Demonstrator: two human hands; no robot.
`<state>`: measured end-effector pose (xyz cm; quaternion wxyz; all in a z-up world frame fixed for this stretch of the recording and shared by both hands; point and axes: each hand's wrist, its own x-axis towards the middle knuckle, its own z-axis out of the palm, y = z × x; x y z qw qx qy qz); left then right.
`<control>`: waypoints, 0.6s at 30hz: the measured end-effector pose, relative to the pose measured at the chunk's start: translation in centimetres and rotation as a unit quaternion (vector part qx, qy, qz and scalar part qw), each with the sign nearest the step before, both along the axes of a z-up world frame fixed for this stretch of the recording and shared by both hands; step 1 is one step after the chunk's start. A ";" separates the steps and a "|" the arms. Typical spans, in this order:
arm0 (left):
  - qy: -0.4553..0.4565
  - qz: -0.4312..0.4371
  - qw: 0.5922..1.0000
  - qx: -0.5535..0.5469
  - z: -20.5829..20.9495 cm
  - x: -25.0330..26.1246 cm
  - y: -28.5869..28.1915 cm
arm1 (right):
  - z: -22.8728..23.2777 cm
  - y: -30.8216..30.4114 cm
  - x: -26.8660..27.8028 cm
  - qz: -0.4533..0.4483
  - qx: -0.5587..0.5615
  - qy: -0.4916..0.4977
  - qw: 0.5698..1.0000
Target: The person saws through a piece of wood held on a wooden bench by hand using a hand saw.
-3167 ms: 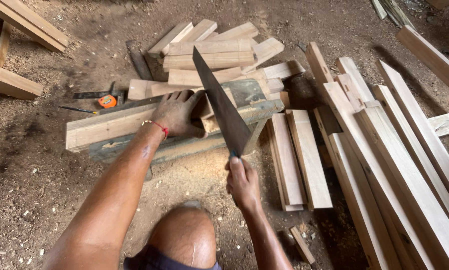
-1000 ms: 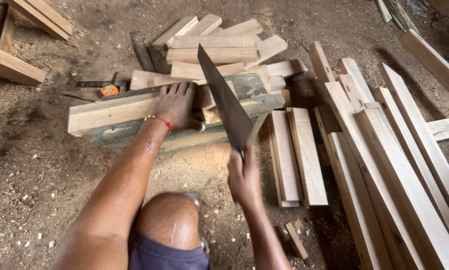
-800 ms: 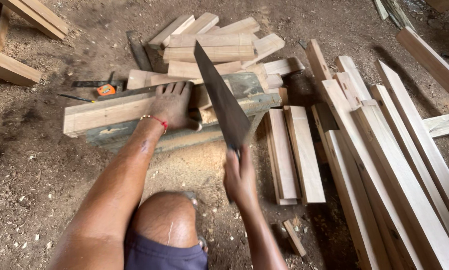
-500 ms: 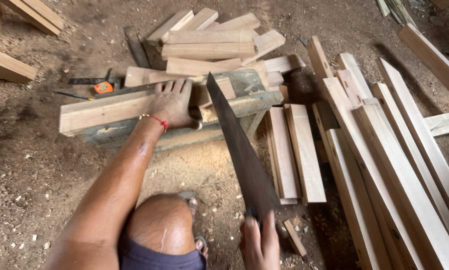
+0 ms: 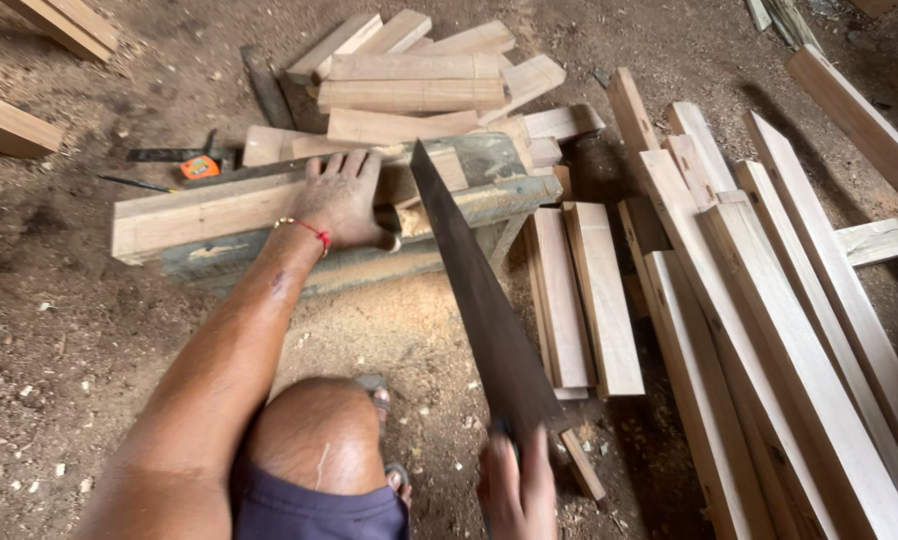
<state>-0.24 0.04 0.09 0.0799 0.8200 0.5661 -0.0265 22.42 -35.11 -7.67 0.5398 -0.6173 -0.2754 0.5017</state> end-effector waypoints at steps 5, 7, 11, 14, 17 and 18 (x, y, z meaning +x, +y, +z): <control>-0.006 0.008 1.000 -0.003 0.0 0.5 0.0 | -0.8 -0.3 -0.2 -0.029 0.035 -0.059 0.997; 0.004 0.010 1.000 -0.001 0.1 0.4 -0.2 | 0.3 5.9 -0.3 0.125 0.033 -0.169 0.977; 0.014 0.003 1.000 0.013 0.4 -0.1 -0.5 | 3.3 18.9 -4.0 0.134 0.092 -0.215 0.963; 0.014 0.001 1.000 0.010 0.5 0.0 -0.5 | 3.2 19.0 -3.9 0.138 0.100 -0.181 0.969; 0.004 0.007 1.000 -0.011 0.5 0.1 -0.2 | 1.2 11.3 -1.8 0.139 0.098 -0.174 0.970; 0.003 0.011 1.000 -0.024 0.6 0.2 -0.1 | 0.8 7.7 -1.4 0.129 0.071 -0.223 0.964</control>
